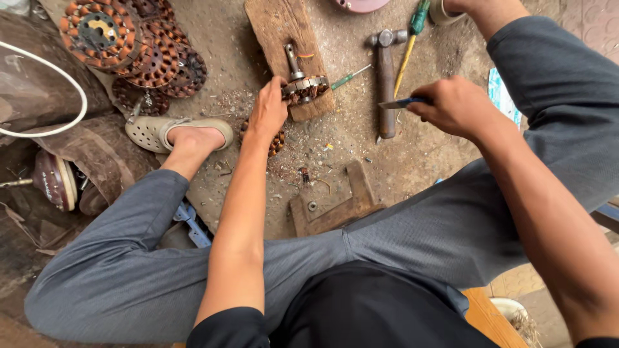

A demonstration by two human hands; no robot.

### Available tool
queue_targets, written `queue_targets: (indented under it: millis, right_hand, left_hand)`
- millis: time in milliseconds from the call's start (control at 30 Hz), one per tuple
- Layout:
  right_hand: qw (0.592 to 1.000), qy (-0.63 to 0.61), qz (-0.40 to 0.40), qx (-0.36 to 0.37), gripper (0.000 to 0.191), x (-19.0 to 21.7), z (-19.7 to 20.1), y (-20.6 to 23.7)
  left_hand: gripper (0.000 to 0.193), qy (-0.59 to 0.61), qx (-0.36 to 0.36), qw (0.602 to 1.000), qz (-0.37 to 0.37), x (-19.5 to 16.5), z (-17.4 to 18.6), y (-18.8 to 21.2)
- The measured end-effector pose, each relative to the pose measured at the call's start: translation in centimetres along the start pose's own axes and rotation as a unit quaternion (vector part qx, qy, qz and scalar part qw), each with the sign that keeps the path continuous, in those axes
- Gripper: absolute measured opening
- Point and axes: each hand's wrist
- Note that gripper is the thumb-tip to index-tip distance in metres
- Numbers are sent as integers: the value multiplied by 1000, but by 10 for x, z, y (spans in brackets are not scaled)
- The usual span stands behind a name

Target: The person sits on the floor and uses a hammer and chisel to disassemble a motor stator assembly. They repeatedly strike the component to separate parts, then use pliers to remove a ring and handle copper coils.

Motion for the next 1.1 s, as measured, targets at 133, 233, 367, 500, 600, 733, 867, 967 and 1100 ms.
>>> queue_targets:
  millis: [133, 233, 367, 500, 600, 733, 867, 967, 1100]
  right_hand:
    - [991, -94, -39, -84, 30, 16, 21, 30]
    - [981, -164, -40, -90, 30, 22, 18, 47]
    - [989, -127, -31, -73, 30, 16, 4, 47]
    - [991, -105, -8, -81, 29, 6, -10, 34]
    - [984, -101, 59, -130, 29, 6, -21, 25]
    - [976, -105, 108, -154, 31, 9, -33, 15]
    - [977, -108, 95, -156, 31, 6, -35, 8]
    - [981, -122, 63, -140, 30, 2, -31, 7]
    - [979, -137, 51, -142, 28, -1, -28, 6]
  left_hand:
    - [26, -208, 40, 976, -42, -14, 4, -13]
    - [22, -321, 117, 938, -58, -33, 6, -28]
    - [29, -202, 65, 976, -43, -40, 7, -23]
    - [53, -47, 7, 998, -28, -31, 3, -5]
    - [45, -22, -3, 998, 55, -26, -1, 1]
    - [43, -55, -5, 998, 18, -23, -1, 2]
    - [42, -56, 11, 998, 1, -16, 5, -2]
    - [46, -21, -26, 999, 1, -10, 11, -9]
    - [47, 104, 48, 993, 41, -9, 26, -27]
Point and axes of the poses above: each hand's wrist, its own y-axis away from the middle knuckle, its own z-axis out of the back of the hand, x = y × z, and after that the axes turned 8 degrees about z, right-handed
